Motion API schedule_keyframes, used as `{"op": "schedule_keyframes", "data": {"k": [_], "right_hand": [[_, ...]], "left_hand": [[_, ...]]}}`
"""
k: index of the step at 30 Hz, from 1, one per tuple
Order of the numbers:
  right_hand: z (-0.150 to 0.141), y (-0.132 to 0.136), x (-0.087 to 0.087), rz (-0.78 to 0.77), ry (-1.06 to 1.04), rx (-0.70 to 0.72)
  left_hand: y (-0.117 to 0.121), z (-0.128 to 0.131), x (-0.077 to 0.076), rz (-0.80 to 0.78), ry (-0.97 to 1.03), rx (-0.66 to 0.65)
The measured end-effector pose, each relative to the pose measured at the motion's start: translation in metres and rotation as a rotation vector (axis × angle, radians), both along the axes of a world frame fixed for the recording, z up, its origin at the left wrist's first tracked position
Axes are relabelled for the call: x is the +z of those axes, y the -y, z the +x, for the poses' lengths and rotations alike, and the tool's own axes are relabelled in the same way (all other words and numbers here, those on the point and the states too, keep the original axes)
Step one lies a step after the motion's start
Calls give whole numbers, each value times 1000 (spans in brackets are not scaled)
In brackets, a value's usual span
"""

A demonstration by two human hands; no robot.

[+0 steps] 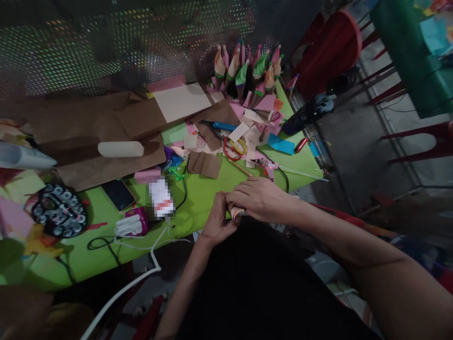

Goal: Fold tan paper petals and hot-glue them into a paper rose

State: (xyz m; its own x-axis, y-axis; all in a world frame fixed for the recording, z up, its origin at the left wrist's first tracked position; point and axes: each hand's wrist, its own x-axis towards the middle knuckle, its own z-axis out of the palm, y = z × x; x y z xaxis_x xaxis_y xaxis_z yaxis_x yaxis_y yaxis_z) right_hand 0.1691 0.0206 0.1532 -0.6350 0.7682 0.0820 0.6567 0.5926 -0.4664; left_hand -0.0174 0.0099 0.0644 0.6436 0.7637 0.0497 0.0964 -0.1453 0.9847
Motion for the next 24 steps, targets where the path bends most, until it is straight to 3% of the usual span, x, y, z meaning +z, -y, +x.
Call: {"op": "schedule_keyframes", "data": {"k": [11,19,24], "right_hand": [[3,-4,1,41,94,24],[13,-16,-15,-16,-69,-62],[21,-10,-12,-101,-193,-188]], "left_hand": [[-3,1,3,-43,-43,-14],[-2,4,-1,-266,28,37],[1,6,-8,-267,67,96]]}}
